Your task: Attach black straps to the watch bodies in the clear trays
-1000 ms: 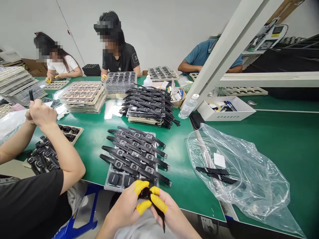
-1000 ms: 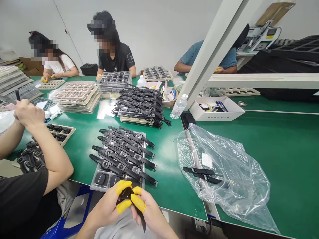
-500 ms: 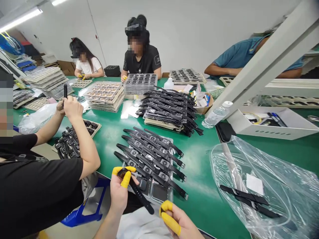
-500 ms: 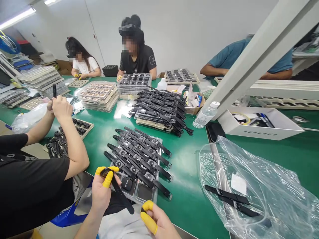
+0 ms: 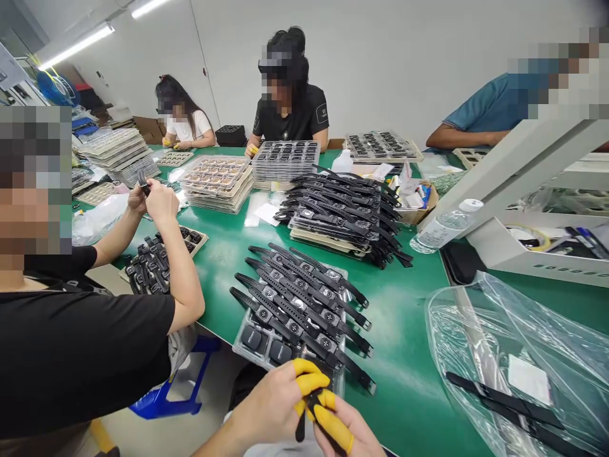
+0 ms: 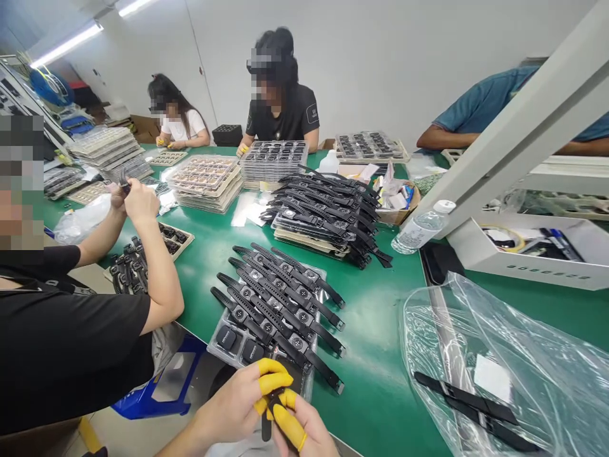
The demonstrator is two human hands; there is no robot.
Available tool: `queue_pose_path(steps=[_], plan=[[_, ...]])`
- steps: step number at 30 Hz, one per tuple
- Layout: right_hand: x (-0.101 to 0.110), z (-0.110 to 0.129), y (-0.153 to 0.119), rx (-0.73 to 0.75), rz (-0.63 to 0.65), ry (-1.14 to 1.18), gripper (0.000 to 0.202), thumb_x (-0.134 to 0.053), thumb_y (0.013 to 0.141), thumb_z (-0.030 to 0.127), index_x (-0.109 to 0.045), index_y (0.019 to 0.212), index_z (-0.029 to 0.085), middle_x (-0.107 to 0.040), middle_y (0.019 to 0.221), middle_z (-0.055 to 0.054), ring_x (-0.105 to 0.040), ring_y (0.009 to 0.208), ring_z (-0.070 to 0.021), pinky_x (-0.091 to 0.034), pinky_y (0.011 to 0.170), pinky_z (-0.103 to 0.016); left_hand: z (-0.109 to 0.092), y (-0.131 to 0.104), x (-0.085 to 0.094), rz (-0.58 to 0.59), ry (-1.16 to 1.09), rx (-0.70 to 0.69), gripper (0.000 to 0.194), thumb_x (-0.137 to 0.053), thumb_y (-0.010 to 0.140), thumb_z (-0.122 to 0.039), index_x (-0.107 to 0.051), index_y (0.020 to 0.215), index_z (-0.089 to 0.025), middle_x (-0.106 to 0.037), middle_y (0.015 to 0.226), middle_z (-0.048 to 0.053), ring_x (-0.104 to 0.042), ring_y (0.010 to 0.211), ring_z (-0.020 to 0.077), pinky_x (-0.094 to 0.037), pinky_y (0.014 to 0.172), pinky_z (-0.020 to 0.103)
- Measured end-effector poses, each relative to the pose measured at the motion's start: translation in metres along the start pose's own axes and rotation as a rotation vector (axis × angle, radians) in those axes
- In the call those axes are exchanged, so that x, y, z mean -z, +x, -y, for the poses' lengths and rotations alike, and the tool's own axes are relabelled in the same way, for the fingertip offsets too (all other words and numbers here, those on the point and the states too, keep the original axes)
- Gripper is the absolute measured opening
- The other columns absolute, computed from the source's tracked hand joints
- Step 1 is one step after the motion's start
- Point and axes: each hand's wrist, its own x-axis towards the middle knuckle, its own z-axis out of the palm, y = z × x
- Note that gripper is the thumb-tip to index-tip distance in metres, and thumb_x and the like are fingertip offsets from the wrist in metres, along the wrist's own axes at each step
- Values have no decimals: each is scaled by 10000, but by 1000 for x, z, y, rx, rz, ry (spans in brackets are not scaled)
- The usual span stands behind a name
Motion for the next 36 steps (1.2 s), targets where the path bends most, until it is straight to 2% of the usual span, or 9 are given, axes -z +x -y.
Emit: queue_pose_path(steps=[3, 11, 16, 21, 24, 28, 32, 34, 36], plan=[[-1, -1, 3, 2, -54, 90, 727, -819, 634, 856, -538, 879, 232, -366, 435, 123, -133, 405, -35, -91, 425, -227, 1, 0, 1, -7, 14, -15, 512, -489, 917, -67, -614, 1401, -178, -702, 1304, 148, -697, 1188, 254, -608, 1045, 394], [5, -19, 11, 23, -69, 242, 671, -833, 667, 802, -525, 883, 246, -328, 440, 144, -81, 371, -19, -102, 378, -201, -2, -1, -5, -66, 21, -33, 513, -476, 926, -87, -572, 1421, -179, -681, 1268, 149, -677, 1150, 263, -608, 1009, 408], [9, -25, 12, 4, -96, 279, 675, -859, 643, 781, -506, 865, 250, -343, 451, 141, -73, 371, -12, -98, 376, -194, -7, 2, 5, 31, 41, -63, 459, -465, 992, -192, -533, 1445, -163, -662, 1253, 159, -634, 1149, 274, -587, 1007, 417], [11, -24, 10, -81, -113, 244, 755, -873, 576, 801, -552, 972, 245, -362, 461, 150, -74, 386, -13, -86, 390, -181, -5, 0, 3, 115, 249, -50, 356, -521, 963, -217, -590, 1311, -182, -665, 1096, 121, -620, 1022, 272, -558, 969, 438], [9, -17, 7, -85, -80, 207, 744, -853, 601, 816, -547, 962, 241, -358, 459, 148, -93, 386, -18, -103, 390, -182, -5, -1, 3, 141, 289, -49, 320, -530, 963, -223, -597, 1273, -179, -656, 1077, 119, -609, 965, 263, -558, 900, 410], [3, -5, -3, -47, -39, 151, 668, -816, 711, 791, -577, 967, 223, -375, 491, 133, -126, 404, -24, -152, 413, -186, -8, 1, 8, 137, 203, -47, 323, -496, 996, -216, -587, 1305, -200, -656, 1095, 109, -619, 975, 244, -559, 876, 373], [1, 2, -8, 56, -83, 27, 609, -735, 818, 783, -635, 999, 211, -463, 542, 87, -251, 429, -60, -253, 449, -213, -7, 0, 9, 125, 129, -43, 404, -542, 991, -254, -543, 1390, -194, -680, 1182, 130, -658, 1060, 266, -586, 906, 390], [4, 6, -8, 189, -146, -167, 537, -763, 835, 724, -668, 982, 216, -588, 629, 26, -448, 510, -120, -373, 508, -251, -1, -2, 9, 125, 125, -31, 476, -560, 992, -262, -497, 1458, -184, -698, 1224, 143, -687, 1086, 274, -604, 908, 394], [9, 14, -9, 318, -178, -426, 421, -792, 857, 625, -710, 970, 227, -710, 789, -40, -624, 712, -208, -484, 648, -306, 6, -5, 13, 133, 144, -8, 497, -547, 1013, -250, -472, 1499, -180, -721, 1246, 145, -720, 1096, 268, -616, 914, 383]])
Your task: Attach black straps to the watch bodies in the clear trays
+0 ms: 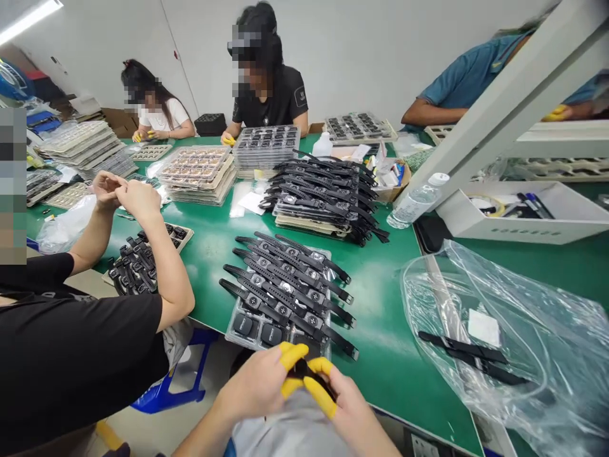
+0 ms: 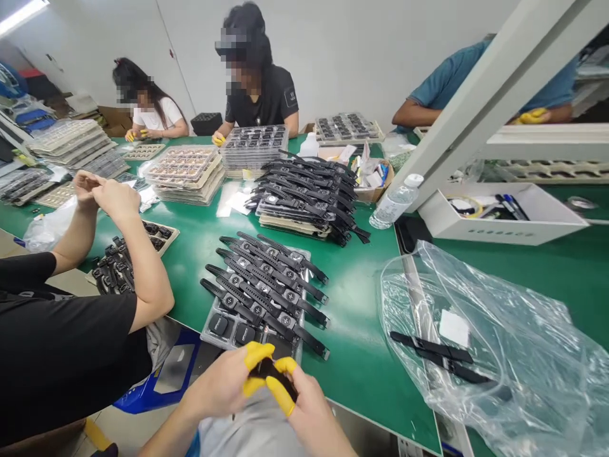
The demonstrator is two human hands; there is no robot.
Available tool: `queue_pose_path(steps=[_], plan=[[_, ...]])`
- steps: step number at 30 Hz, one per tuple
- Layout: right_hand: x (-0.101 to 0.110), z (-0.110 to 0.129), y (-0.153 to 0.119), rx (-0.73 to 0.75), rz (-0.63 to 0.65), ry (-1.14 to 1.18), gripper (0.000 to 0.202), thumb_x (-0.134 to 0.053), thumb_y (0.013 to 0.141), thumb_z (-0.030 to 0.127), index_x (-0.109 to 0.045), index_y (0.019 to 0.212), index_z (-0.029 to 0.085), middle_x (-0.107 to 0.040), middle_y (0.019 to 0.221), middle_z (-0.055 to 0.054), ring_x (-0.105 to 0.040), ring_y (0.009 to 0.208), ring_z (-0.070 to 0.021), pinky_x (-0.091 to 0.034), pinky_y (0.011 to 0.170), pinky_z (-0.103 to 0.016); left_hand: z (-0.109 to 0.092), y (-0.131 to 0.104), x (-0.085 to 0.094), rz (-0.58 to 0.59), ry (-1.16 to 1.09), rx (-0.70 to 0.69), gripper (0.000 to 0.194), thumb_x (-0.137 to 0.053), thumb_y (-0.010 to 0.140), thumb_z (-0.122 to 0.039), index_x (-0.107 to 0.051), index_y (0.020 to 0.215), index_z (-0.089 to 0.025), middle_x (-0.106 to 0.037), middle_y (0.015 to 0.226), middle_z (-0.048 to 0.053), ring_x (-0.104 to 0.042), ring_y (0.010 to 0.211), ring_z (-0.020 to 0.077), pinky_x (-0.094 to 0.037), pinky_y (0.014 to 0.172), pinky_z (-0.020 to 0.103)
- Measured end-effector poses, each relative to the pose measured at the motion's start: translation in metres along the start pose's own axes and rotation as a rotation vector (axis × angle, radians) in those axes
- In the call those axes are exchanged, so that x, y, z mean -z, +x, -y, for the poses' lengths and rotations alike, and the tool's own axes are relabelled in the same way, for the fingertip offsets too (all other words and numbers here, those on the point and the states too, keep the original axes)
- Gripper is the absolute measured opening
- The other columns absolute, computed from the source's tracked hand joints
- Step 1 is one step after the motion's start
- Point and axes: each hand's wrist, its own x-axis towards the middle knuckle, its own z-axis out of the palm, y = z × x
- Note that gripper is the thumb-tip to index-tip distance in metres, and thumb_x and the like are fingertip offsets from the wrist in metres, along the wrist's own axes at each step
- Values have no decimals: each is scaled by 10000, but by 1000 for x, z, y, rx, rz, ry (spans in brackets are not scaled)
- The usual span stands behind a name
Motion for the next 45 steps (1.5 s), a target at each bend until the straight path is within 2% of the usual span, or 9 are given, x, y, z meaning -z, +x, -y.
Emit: queue_pose_path(steps=[4, 10, 16, 24, 27, 31, 34, 39, 45], plan=[[22, 16, -3, 139, 113, -392, 281, -612, 1010, 473, -753, 1013, 230, -785, 947, -83, -700, 848, -262, -503, 786, -362, 17, -5, 23, 44, 86, 82, 450, -557, 1035, -265, -524, 1479, -206, -765, 1242, 96, -755, 1074, 232, -618, 935, 348], [46, 24, -13, 236, -4, -602, 315, -475, 1048, 337, -747, 964, 201, -730, 893, -93, -655, 767, -211, -475, 713, -321, 32, 10, 61, 156, 488, -31, 242, -494, 1046, -168, -719, 1134, -185, -749, 1059, 116, -673, 1008, 272, -546, 911, 423], [52, 10, -16, 171, -143, -720, 277, -489, 1016, 279, -747, 1076, 196, -802, 910, -98, -699, 724, -221, -440, 664, -311, 24, 43, 63, 284, 626, -130, 265, -469, 968, -2, -665, 905, -170, -681, 860, 58, -629, 865, 231, -474, 904, 389], [61, 6, -18, 100, -215, -773, 266, -500, 1002, 303, -744, 1064, 219, -770, 743, -43, -657, 586, -203, -406, 593, -293, -2, 69, 61, 355, 726, -105, 319, -488, 964, 9, -724, 1037, -191, -662, 868, 47, -645, 827, 233, -469, 955, 439], [60, 6, -18, 86, -197, -801, 267, -495, 1001, 290, -746, 1058, 220, -780, 768, -46, -651, 589, -201, -403, 588, -298, 3, 71, 57, 291, 786, -147, 280, -522, 967, -23, -731, 1029, -198, -670, 968, 80, -637, 923, 266, -485, 954, 450], [66, 7, -21, 115, -209, -775, 262, -515, 1030, 352, -752, 1037, 241, -804, 908, -59, -698, 697, -207, -463, 643, -304, 19, 60, 51, 29, 799, -186, 254, -527, 986, -49, -719, 1085, -185, -677, 1191, 136, -600, 1112, 304, -444, 1091, 511], [91, 7, -22, 113, -364, -754, 285, -527, 1040, 413, -746, 1084, 237, -787, 965, -73, -706, 761, -220, -515, 703, -326, 30, 40, 48, -110, 729, -190, 167, -548, 1022, -129, -709, 1030, -170, -689, 1168, 152, -593, 1057, 308, -500, 938, 459], [173, 0, -20, 13, -852, -1037, 391, -464, 1030, 341, -683, 1284, 140, -717, 1169, -209, -648, 1095, -356, -525, 914, -457, 32, 12, 43, -62, 807, -195, 232, -523, 1061, -209, -739, 1025, -131, -734, 1088, 159, -610, 979, 314, -477, 793, 424], [228, -18, -8, -358, -988, -1212, 506, -455, 1006, 353, -629, 1321, -3, -633, 1317, -320, -526, 1259, -446, -431, 1033, -559, 13, 20, 33, 44, 963, -8, 272, -583, 1025, -243, -755, 835, -151, -739, 1004, 166, -615, 938, 340, -443, 754, 451]])
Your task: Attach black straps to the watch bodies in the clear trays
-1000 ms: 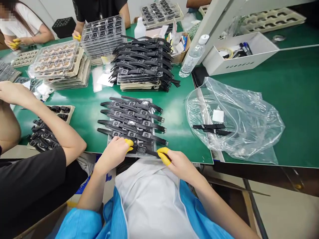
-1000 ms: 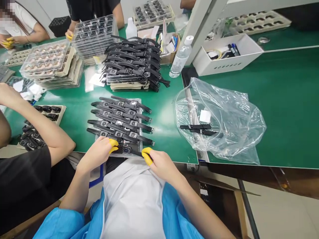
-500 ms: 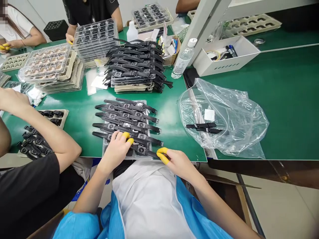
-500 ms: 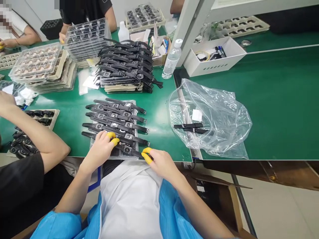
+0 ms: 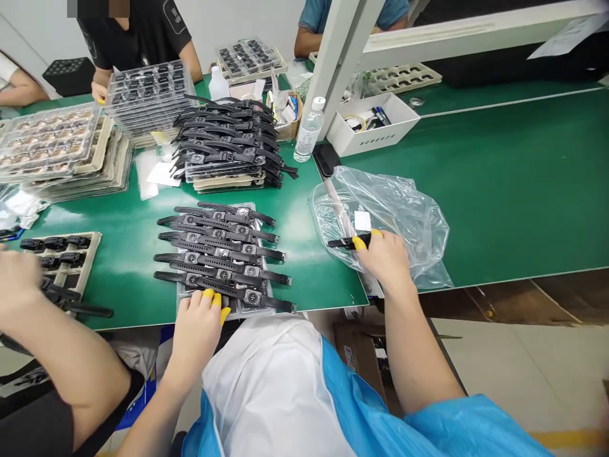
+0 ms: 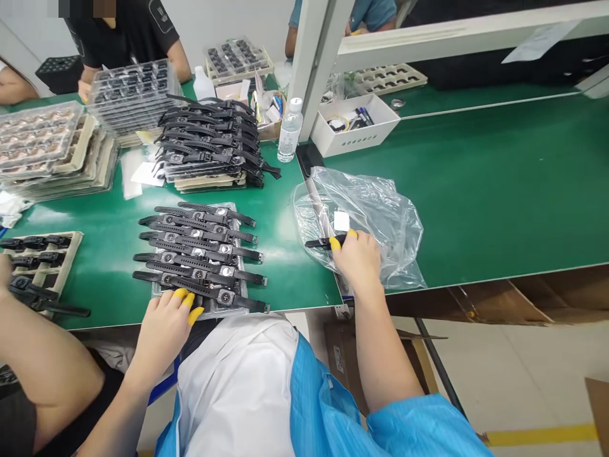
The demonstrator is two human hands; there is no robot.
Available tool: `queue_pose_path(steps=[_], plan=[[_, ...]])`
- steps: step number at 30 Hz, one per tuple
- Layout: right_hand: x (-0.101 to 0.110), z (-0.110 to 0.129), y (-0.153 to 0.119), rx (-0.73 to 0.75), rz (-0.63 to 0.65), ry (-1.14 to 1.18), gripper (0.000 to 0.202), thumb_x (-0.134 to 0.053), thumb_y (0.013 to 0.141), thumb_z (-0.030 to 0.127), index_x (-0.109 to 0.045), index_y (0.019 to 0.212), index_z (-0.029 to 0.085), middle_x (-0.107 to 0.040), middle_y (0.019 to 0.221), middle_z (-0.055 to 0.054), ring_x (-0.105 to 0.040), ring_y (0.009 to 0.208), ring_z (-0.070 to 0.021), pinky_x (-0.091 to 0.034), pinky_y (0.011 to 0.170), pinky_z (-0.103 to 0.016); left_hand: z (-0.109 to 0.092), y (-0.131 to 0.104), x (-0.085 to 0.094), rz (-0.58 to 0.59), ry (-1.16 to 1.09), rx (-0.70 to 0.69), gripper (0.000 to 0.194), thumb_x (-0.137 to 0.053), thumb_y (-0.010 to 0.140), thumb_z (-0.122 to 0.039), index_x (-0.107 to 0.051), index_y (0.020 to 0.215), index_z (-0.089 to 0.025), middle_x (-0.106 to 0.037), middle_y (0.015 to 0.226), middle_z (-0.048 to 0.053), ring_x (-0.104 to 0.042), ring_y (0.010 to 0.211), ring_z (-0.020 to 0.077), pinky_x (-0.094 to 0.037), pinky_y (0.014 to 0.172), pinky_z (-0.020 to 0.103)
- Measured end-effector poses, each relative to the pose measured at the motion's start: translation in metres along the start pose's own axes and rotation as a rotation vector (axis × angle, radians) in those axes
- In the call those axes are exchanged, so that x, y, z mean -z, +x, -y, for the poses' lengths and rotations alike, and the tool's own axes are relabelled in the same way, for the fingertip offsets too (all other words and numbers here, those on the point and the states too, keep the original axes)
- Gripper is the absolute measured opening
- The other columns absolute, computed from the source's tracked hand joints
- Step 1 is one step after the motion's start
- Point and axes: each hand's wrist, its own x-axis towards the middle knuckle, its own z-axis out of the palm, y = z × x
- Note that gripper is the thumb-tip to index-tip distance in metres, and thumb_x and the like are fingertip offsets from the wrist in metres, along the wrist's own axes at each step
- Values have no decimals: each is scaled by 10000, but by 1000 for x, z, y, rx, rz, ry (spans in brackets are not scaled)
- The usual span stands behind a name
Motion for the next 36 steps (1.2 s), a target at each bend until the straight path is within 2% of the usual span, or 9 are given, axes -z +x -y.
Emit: queue_pose_path(steps=[8, 14, 18, 19, 22, 24, 28, 31, 36], plan=[[-5, 7, 2, -189, -55, 170, 450, -626, 923, 467, -621, 1132, 69, -601, 1323, -363, -520, 1313, -494, -421, 1048, -604, -1, 6, -1, 54, -25, 16, 136, -627, 973, -194, -740, 917, -144, -697, 937, 133, -610, 918, 319, -464, 767, 434], [25, 32, -20, -128, -174, 1051, 192, -633, 944, 418, -513, 1024, 291, -755, 1064, -111, -689, 1068, -347, -501, 946, -553, 10, 0, -11, 70, -114, 28, 134, -651, 970, -125, -677, 852, -181, -704, 905, 96, -640, 887, 293, -501, 738, 396], [51, 71, -54, -17, -153, 1463, 231, -739, 927, 464, -594, 978, 293, -684, 804, -3, -716, 853, -268, -563, 836, -473, 21, -7, -2, 16, -455, 90, 98, -593, 985, -128, -660, 982, -199, -722, 966, 81, -684, 910, 265, -561, 776, 379], [55, 81, -65, 16, -85, 1527, 274, -766, 903, 493, -606, 945, 274, -649, 749, 15, -700, 734, -235, -573, 747, -428, 20, -9, 1, -15, -568, 132, 115, -565, 1003, -154, -653, 1060, -203, -730, 1017, 84, -699, 921, 250, -576, 792, 369], [55, 112, -104, 79, 389, 1624, 375, -730, 921, 594, -604, 1005, 250, -642, 720, 39, -539, 455, -124, -451, 477, -287, 5, -10, 8, -77, -848, 265, 203, -479, 1052, -206, -607, 1209, -211, -739, 1134, 98, -739, 951, 217, -605, 828, 339], [49, 131, -133, 80, 691, 1586, 413, -693, 943, 634, -603, 1020, 238, -631, 685, 35, -477, 432, -100, -379, 445, -255, -14, -6, 7, -89, -972, 302, 225, -463, 1062, -208, -586, 1251, -208, -747, 1143, 104, -752, 975, 215, -617, 852, 338], [35, 154, -179, 170, 1164, 1448, 546, -633, 917, 765, -593, 936, 221, -596, 617, 27, -445, 472, -107, -355, 486, -258, -43, 1, 1, -161, -1055, 116, 372, -479, 986, -109, -564, 1338, -192, -734, 1236, 126, -720, 1113, 242, -617, 944, 383], [28, 158, -193, 215, 1300, 1396, 589, -628, 889, 808, -544, 818, 229, -559, 566, 32, -431, 494, -112, -353, 521, -267, -47, -3, -3, -148, -1006, -25, 498, -501, 895, -55, -569, 1370, -188, -726, 1271, 129, -691, 1137, 258, -606, 957, 402], [13, 149, -197, 165, 1300, 1404, 556, -625, 912, 777, -562, 845, 229, -513, 531, 51, -366, 466, -103, -311, 505, -270, -43, -12, -6, -109, -957, -85, 453, -510, 907, -64, -586, 1338, -178, -724, 1291, 134, -694, 1141, 247, -586, 987, 393]])
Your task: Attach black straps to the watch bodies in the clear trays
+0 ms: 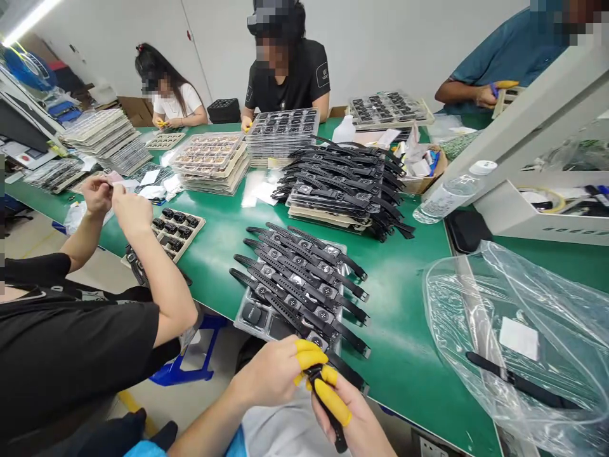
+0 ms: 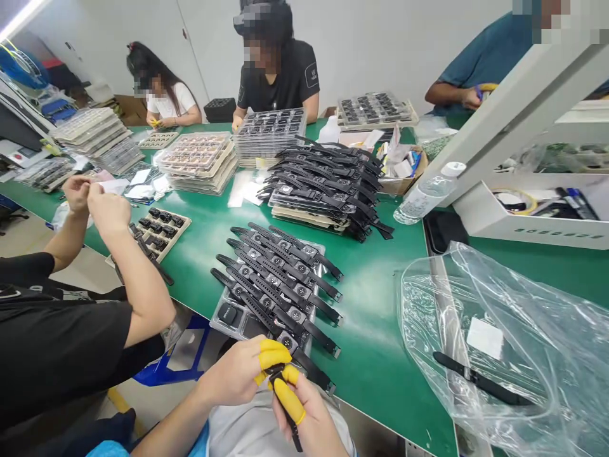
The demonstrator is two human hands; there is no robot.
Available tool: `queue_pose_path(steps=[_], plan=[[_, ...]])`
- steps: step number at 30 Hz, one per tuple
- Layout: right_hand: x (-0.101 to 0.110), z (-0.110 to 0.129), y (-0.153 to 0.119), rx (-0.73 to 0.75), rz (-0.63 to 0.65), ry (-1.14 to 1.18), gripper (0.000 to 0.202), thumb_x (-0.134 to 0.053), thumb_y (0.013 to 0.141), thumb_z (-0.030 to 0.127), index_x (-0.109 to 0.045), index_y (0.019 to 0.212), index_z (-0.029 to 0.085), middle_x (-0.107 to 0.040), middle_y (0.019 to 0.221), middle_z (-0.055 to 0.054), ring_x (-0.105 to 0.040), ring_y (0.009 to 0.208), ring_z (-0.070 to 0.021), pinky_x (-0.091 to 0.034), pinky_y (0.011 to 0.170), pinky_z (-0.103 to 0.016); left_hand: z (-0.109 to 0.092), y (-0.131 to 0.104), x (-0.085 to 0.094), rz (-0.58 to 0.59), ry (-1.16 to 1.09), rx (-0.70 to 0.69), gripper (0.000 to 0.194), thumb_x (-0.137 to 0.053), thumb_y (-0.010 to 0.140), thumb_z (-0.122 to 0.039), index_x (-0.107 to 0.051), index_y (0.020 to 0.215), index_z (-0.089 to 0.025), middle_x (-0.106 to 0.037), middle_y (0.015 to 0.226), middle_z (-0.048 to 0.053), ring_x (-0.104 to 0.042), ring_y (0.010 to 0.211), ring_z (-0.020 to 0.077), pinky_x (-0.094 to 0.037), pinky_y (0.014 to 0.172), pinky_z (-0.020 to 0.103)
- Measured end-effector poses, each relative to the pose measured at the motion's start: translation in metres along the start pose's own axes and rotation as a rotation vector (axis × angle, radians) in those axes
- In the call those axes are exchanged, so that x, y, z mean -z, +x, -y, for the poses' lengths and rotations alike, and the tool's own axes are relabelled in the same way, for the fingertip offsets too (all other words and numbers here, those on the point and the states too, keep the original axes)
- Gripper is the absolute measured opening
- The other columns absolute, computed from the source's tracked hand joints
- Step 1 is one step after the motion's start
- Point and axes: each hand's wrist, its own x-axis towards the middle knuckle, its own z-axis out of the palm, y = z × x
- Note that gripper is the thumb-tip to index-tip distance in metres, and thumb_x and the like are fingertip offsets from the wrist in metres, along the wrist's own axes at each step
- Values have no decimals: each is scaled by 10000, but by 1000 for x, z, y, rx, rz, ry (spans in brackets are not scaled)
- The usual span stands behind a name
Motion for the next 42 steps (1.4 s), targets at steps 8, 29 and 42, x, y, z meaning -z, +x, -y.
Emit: queue_pose_path(steps=[8, 29, 42], plan=[[5, -15, 3, 55, -41, 178, 516, -652, 927, 723, -591, 836, 220, -397, 481, 83, -261, 442, -84, -293, 487, -261, -1, 2, -13, -126, -9, 2, 456, -489, 908, -79, -538, 1351, -172, -724, 1182, 133, -692, 1061, 256, -604, 915, 385], [-8, 12, 0, -37, -43, 194, 615, -676, 853, 815, -551, 846, 213, -373, 424, 127, -199, 372, -48, -226, 411, -207, -11, 3, 13, 41, 24, -20, 326, -429, 978, -201, -578, 1265, -156, -666, 1117, 145, -583, 971, 263, -540, 849, 393], [-6, 7, 8, 31, -49, 103, 653, -611, 863, 853, -561, 933, 206, -504, 437, 93, -300, 338, -65, -218, 391, -209, -1, -3, 11, 3, -80, -32, 403, -467, 1035, -217, -544, 1430, -207, -701, 1181, 134, -663, 1039, 254, -598, 909, 394]])
